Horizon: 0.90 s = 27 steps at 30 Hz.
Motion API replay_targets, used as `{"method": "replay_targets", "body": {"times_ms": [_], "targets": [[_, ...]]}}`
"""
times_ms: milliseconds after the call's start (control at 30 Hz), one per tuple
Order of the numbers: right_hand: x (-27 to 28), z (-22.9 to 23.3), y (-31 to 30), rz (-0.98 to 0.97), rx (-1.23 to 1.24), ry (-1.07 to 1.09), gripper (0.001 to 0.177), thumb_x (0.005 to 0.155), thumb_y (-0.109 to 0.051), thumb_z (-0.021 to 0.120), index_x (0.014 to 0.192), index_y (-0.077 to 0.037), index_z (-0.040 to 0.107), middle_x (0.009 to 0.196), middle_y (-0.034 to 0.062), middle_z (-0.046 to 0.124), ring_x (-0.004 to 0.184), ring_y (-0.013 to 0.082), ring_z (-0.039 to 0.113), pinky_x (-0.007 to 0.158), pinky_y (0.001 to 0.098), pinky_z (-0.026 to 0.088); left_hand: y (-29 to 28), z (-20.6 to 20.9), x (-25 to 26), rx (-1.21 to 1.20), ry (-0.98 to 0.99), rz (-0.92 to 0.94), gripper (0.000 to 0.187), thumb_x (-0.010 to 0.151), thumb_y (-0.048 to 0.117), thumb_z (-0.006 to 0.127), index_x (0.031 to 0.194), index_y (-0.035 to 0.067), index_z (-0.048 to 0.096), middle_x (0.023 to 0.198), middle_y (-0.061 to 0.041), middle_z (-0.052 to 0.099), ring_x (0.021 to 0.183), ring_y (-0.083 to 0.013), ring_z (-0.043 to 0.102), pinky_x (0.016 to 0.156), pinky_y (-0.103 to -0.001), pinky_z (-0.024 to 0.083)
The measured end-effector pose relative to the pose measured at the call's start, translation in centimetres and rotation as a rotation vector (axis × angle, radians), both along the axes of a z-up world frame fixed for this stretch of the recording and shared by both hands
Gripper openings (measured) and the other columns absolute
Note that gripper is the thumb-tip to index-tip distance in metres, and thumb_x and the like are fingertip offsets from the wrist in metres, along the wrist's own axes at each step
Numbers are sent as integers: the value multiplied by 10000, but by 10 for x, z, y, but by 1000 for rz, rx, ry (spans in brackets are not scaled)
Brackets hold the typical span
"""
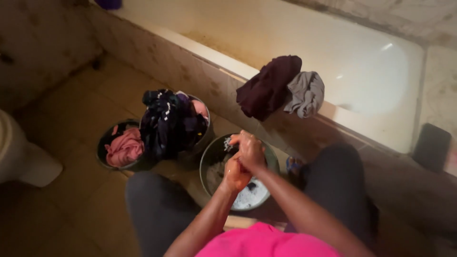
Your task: Washing clothes by hand in a bucket in a bathroom.
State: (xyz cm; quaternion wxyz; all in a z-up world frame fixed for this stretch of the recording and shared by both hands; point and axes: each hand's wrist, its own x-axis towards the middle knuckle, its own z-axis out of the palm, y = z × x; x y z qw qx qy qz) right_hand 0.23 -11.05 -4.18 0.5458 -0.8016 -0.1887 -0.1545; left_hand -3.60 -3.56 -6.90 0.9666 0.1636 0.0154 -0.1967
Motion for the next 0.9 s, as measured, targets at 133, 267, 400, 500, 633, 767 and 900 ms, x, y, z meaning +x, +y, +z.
{"method": "replay_targets", "body": {"times_ms": [133, 267, 400, 500, 633, 767, 900], "targets": [[-15, -8, 17, -53, 187, 365, 277, 951, 3, 466, 1100, -7, 700, 1116, 161, 777, 1026, 265, 724, 949, 357, 555, 5, 0, -6, 6, 136, -24, 617, 1052, 500, 421, 1427, 16, 497, 1373, -147, 607, 1256, -339, 571, 1077, -454, 473], [-25, 41, 15, -42, 189, 252, 275, 950, -21, 498, 1150, -57, 683, 1162, 120, 746, 1062, 230, 713, 966, 324, 531, 13, 36, 7, -57, 55, 6, 589, 930, 539, 382, 1374, 188, 542, 1317, -141, 656, 1151, -356, 639, 958, -453, 506], [-8, 39, -2, -104, -54, 173, 336, 870, -10, 499, 1094, -101, 732, 1227, 71, 736, 1043, 247, 720, 934, 359, 553, -3, -25, 20, 107, 69, 32, 474, 1038, 389, 437, 1419, 131, 553, 1356, -140, 630, 1178, -308, 620, 1008, -443, 495], [-10, -10, -8, -113, -55, 82, 312, 881, -7, 485, 1044, -92, 737, 1192, 89, 744, 1146, 265, 706, 1030, 381, 531, -5, -24, 6, 161, 120, -12, 444, 1027, 346, 446, 1356, 74, 568, 1312, -133, 649, 1160, -307, 635, 1006, -443, 502], [-14, -23, 5, -20, -30, -98, 300, 991, -18, 464, 1029, -55, 759, 1141, 144, 751, 1133, 339, 674, 1042, 454, 419, -2, 5, 7, 86, 139, -31, 397, 943, 370, 408, 1225, 168, 601, 1197, -73, 713, 1050, -295, 684, 889, -412, 521], [-7, 23, -18, -123, -210, -140, 195, 996, -115, 555, 883, -45, 697, 974, 150, 708, 969, 368, 663, 896, 473, 442, -8, -9, 11, 222, 288, -16, 377, 1021, 299, 400, 1230, 92, 636, 1184, -71, 723, 1075, -229, 681, 934, -361, 534], [1, 14, -26, -334, -346, -130, 338, 1002, -260, 647, 730, -63, 614, 773, 139, 639, 725, 396, 630, 633, 494, 475, -12, -68, 22, 593, 167, 81, 292, 1106, 262, 452, 1202, 55, 635, 1051, -88, 699, 917, -232, 640, 820, -398, 512]]}}
